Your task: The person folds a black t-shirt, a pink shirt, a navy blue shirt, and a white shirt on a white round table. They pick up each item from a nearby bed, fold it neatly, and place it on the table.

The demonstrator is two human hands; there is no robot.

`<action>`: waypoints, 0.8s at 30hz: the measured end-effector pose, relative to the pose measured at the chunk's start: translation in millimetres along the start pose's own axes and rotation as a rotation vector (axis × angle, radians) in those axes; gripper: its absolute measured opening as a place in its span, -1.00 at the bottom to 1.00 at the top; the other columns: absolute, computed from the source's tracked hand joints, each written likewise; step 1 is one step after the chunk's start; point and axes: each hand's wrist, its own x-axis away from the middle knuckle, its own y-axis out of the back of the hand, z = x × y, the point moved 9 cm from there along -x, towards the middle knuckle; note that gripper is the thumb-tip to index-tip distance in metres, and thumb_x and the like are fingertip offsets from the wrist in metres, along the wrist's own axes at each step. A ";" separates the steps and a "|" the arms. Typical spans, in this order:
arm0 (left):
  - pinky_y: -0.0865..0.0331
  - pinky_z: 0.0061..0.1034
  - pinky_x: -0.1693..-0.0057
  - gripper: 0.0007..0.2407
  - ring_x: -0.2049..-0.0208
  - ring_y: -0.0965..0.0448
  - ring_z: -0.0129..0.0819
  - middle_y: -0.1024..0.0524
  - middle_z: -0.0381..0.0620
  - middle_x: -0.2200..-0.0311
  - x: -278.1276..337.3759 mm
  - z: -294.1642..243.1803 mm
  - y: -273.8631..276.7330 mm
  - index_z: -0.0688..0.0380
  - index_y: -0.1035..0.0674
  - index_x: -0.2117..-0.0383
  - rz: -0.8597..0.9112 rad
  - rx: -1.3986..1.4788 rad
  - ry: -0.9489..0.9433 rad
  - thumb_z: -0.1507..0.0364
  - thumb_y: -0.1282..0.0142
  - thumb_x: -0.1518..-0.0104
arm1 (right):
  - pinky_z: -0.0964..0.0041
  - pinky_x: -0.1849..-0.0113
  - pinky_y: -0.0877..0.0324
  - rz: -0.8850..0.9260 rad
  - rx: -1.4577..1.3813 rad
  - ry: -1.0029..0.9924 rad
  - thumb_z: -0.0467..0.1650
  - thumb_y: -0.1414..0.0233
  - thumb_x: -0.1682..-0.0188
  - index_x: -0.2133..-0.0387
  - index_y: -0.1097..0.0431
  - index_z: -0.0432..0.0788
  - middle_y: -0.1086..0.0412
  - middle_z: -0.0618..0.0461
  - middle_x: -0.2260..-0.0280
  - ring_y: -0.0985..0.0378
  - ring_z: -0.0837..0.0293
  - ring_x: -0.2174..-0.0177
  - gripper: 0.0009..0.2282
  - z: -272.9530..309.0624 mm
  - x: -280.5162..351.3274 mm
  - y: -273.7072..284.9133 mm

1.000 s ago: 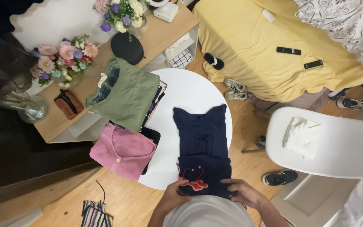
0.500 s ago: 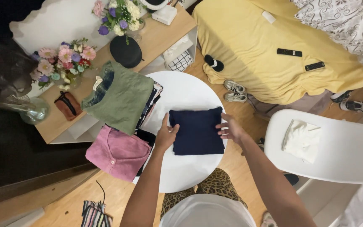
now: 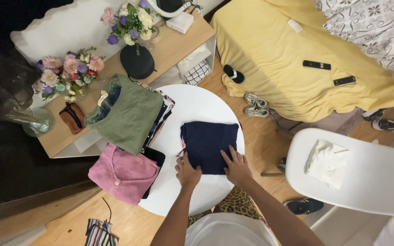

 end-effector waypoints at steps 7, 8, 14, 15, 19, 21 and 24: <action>-0.32 -0.19 -0.28 -0.09 -0.21 -0.44 0.05 -0.42 0.17 -0.17 -32.8 -28.8 31.0 0.14 -0.18 -0.34 -0.036 0.360 0.174 0.19 -0.50 0.19 | -0.03 -0.26 -0.03 0.031 -0.097 0.033 -0.37 -0.15 0.07 -0.36 0.02 0.13 0.27 -0.08 -0.41 0.01 -0.12 -0.31 -0.31 -4.6 3.0 12.5; -0.38 -0.25 -0.24 -0.13 -0.15 -0.51 0.03 -0.44 0.22 -0.13 -42.0 -24.7 22.5 0.25 -0.22 -0.30 -0.004 0.417 0.218 0.23 -0.49 0.17 | 0.00 -0.25 -0.06 0.032 -0.138 0.035 -0.38 -0.15 0.07 -0.35 -0.01 0.12 0.26 -0.08 -0.41 0.00 -0.13 -0.30 -0.32 -6.6 0.7 12.4; -0.43 -0.38 -0.17 -0.35 -0.06 -0.60 -0.06 -0.54 0.20 -0.06 -64.0 -35.2 4.7 0.38 -0.41 -0.17 0.176 0.661 0.122 0.41 -0.40 0.12 | 0.05 -0.20 -0.20 -0.027 -0.406 -0.031 -0.36 -0.18 0.10 -0.30 -0.12 0.01 0.14 -0.16 -0.38 -0.11 -0.18 -0.27 -0.36 -15.3 -8.3 19.0; -0.45 -0.39 -0.15 -0.38 -0.05 -0.62 -0.08 -0.56 0.16 -0.04 -58.5 -48.2 10.4 0.32 -0.40 -0.16 0.196 0.704 0.066 0.47 -0.35 0.13 | 0.05 -0.19 -0.21 -0.078 -0.483 -0.064 -0.34 -0.20 0.11 -0.29 -0.14 -0.03 0.07 -0.20 -0.36 -0.15 -0.20 -0.25 -0.37 -16.9 -7.2 29.0; -0.48 -0.34 -0.08 -0.47 0.04 -0.65 -0.06 -0.62 0.13 0.05 -17.9 -102.9 29.3 0.23 -0.48 -0.13 0.057 0.749 -0.162 0.49 -0.24 0.09 | 0.08 -0.20 -0.19 -0.156 -0.723 -0.085 -0.28 -0.20 0.05 -0.30 -0.14 -0.11 -0.09 -0.24 -0.30 -0.20 -0.16 -0.24 -0.37 -7.5 -23.7 54.3; -0.43 -0.29 -0.12 -0.54 0.01 -0.63 -0.02 -0.61 0.17 0.05 14.7 -140.0 42.5 0.17 -0.49 -0.16 -0.085 0.564 -0.387 0.48 -0.16 -0.04 | 0.16 -0.18 -0.21 -0.145 -1.162 -0.059 -0.23 -0.17 0.01 -0.30 -0.11 -0.14 -0.25 -0.16 -0.21 -0.31 -0.02 -0.19 -0.38 4.5 -32.9 71.6; -0.46 -0.21 -0.07 -0.66 0.06 -0.65 0.06 -0.65 0.15 0.12 66.8 -187.0 40.3 0.07 -0.62 -0.06 0.077 0.397 -0.395 0.41 -0.13 -0.12 | 0.16 -0.02 -0.33 -0.158 -1.530 -0.117 -0.30 -0.20 0.04 -0.17 -0.23 -0.22 -0.38 -0.10 -0.01 -0.42 0.05 0.02 -0.48 0.0 -39.9 81.1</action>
